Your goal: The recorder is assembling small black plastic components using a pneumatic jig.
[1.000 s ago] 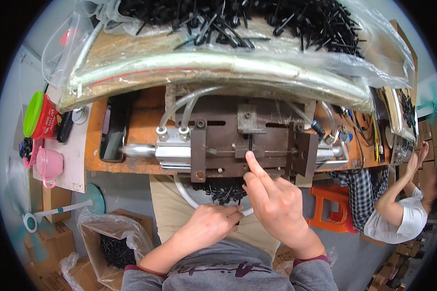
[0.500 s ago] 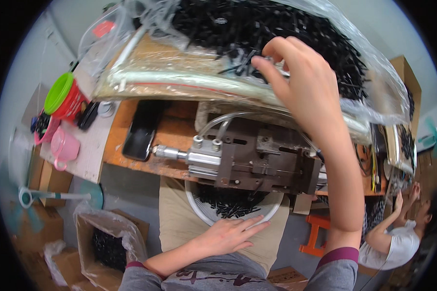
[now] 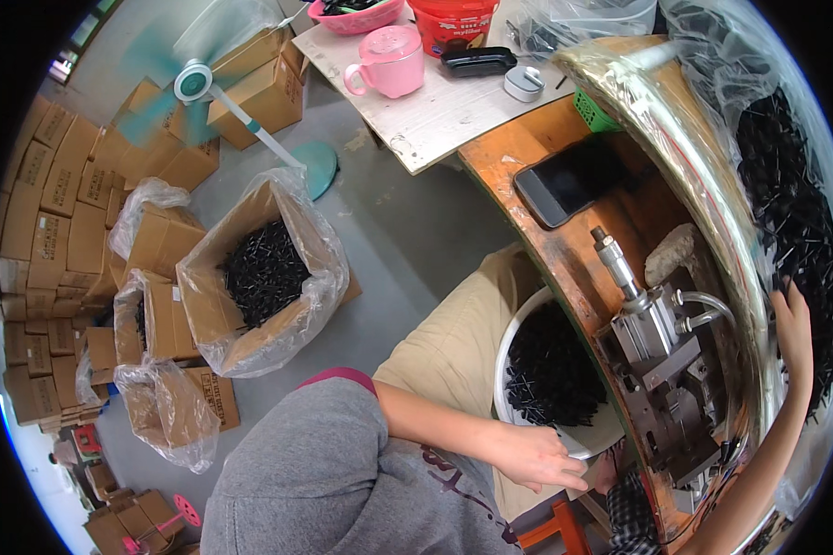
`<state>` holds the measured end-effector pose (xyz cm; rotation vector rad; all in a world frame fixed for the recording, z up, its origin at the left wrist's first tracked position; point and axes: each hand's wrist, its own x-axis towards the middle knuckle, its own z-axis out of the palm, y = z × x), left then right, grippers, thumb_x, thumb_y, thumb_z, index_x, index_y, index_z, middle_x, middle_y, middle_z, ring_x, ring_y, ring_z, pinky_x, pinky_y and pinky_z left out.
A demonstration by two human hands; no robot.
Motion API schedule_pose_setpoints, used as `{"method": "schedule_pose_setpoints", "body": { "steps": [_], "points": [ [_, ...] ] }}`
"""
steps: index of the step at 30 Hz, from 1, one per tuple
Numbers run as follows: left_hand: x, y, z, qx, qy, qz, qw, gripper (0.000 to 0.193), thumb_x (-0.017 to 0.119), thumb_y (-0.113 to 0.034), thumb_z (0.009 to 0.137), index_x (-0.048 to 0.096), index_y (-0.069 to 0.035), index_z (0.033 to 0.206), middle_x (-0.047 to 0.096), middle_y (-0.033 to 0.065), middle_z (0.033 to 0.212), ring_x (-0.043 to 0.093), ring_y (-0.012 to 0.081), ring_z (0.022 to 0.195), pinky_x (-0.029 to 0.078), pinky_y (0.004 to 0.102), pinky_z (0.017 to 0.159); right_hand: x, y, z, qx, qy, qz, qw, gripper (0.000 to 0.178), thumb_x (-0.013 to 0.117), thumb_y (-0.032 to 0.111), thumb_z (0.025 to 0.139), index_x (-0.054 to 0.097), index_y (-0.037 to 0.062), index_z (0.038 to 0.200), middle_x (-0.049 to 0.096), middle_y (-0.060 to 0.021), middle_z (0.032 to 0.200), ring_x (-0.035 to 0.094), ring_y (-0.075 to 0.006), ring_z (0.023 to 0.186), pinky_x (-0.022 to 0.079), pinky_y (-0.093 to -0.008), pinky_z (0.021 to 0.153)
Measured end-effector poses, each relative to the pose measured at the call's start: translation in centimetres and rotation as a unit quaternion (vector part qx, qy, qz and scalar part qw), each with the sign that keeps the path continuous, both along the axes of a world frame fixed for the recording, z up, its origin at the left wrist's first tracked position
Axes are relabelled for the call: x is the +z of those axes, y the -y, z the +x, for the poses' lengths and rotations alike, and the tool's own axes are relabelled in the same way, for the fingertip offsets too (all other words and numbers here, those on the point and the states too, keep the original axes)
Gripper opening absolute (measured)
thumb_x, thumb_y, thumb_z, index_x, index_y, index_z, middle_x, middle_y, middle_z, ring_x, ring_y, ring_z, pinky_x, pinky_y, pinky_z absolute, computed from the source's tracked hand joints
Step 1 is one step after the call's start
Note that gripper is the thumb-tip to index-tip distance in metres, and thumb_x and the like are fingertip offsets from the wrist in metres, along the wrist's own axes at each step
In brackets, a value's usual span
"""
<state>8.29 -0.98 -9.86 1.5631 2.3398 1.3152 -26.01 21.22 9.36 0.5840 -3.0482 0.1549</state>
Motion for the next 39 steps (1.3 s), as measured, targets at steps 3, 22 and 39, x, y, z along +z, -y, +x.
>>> {"method": "schedule_pose_setpoints", "body": {
  "steps": [3,22,39],
  "points": [
    [0.4,0.8,-0.4,0.017,0.007,-0.025,1.000,0.075,0.072,-0.022,0.074,0.037,-0.008,0.140,0.050,0.0151,0.126,0.063,0.0282,0.086,0.054,0.0384,0.067,0.4,-2.8,0.2,-0.011,0.062,-0.022,0.998,0.055,0.053,0.026,0.093,0.044,-0.0079,0.135,0.045,-0.0225,0.141,0.042,-0.0272,0.133,0.028,-0.0323,0.110],
    [3.8,1.6,-2.6,0.033,0.039,-0.068,0.996,0.073,0.076,-0.023,0.076,0.043,-0.011,0.139,0.044,0.0125,0.143,0.068,0.0218,0.080,0.056,0.0327,0.068,5.7,0.0,8.3,-0.046,0.005,0.091,0.995,0.069,0.059,0.065,0.081,0.065,-0.0007,0.102,0.064,-0.0190,0.101,0.061,-0.0315,0.096,0.049,-0.0415,0.084],
    [3.4,0.2,-1.2,0.019,0.151,-0.102,0.983,0.085,0.070,0.004,0.073,0.030,-0.006,0.146,0.041,0.0172,0.145,0.061,0.0186,0.080,0.049,0.0290,0.072,-1.2,4.7,7.4,-0.176,-0.109,0.044,0.977,0.033,0.066,0.025,0.077,0.071,0.0133,0.107,0.063,-0.0065,0.105,0.050,-0.0268,0.099,0.033,-0.0433,0.070]
  ]
}}
